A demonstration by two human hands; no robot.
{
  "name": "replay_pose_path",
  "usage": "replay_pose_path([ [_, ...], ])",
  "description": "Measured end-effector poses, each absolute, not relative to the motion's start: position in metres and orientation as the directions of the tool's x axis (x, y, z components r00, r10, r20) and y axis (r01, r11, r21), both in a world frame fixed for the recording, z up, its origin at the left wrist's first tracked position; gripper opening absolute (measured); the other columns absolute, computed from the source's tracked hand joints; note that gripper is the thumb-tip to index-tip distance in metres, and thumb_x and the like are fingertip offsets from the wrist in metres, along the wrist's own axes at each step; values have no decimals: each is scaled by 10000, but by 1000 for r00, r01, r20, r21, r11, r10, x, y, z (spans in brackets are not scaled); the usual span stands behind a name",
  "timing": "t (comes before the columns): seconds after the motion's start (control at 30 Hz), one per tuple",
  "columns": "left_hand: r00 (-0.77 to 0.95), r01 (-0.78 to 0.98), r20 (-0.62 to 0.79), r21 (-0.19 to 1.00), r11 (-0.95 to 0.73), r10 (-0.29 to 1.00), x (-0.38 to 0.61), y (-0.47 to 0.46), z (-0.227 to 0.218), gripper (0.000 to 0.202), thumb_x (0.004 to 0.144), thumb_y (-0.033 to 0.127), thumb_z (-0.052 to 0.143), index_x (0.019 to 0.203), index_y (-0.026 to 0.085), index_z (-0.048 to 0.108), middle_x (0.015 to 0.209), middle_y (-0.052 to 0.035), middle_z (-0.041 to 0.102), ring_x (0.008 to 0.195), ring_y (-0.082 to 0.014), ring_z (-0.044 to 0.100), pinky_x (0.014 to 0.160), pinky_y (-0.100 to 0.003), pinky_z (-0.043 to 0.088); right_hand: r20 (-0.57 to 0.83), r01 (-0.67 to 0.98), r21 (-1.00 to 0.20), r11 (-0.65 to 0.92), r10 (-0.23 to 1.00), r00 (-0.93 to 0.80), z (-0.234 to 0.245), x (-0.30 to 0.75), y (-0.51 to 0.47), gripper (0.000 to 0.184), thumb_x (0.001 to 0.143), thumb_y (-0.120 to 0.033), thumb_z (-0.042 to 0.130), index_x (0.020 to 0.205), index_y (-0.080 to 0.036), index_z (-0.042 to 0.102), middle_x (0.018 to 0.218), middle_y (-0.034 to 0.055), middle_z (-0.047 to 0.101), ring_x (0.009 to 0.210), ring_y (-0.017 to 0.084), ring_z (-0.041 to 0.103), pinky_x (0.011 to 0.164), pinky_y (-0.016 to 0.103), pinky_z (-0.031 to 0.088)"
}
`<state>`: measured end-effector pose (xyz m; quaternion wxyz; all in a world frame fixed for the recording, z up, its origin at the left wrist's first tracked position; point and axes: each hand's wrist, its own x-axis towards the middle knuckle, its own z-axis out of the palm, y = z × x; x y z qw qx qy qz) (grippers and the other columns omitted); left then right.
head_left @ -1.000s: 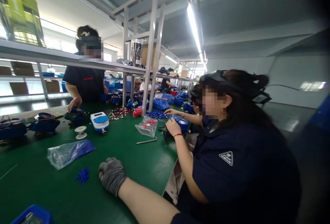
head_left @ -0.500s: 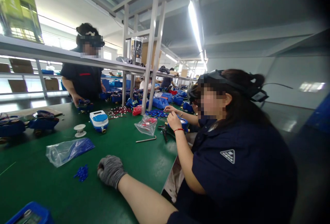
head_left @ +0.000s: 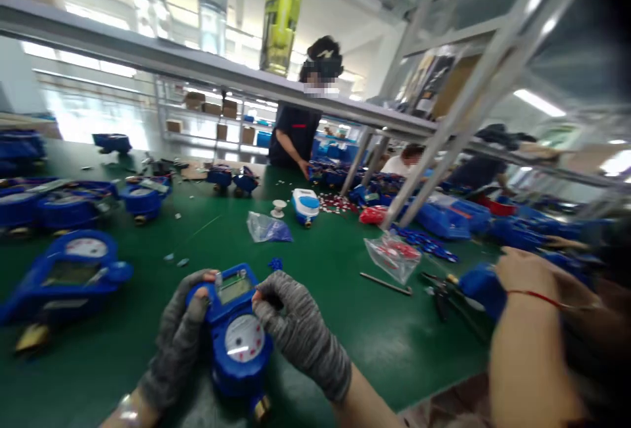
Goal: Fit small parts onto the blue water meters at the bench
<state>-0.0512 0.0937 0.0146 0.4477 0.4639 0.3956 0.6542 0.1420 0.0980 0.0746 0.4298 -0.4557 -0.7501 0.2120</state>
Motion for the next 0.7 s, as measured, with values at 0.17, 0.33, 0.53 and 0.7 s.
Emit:
replay_pose_path([
  [0.17,-217,-153,335,916,-371,917,-47,99,23,288,914,442,543,1040,196,625,1089,-68,630,1043,-231,578,935,-346,464,479,622,-517,588,801,-359,70,98,83,151,864,-222,527,791,-226,659,852,42,671,812,192,606,778,326,493],
  [0.33,-217,-141,356,910,-390,909,-48,99,26,264,905,419,567,1032,197,631,1084,-69,639,1037,-223,587,946,-338,458,486,708,-403,580,791,-371,55,89,81,165,880,-243,517,816,-231,668,861,61,674,818,215,598,807,362,482],
  [0.53,-209,-151,356,908,-390,911,-47,99,24,245,895,410,587,1025,206,624,1075,-55,634,1021,-210,588,945,-321,457,475,732,-358,580,788,-392,60,88,77,143,880,-253,537,863,-226,677,868,53,680,813,222,599,790,379,489],
  [0.7,-197,-182,315,919,-350,929,-47,99,20,240,904,398,575,1066,222,597,1130,-51,611,1037,-214,581,915,-319,480,414,684,-220,695,702,-580,73,93,73,176,911,-267,498,888,-238,670,939,56,684,872,233,605,840,405,494],
])
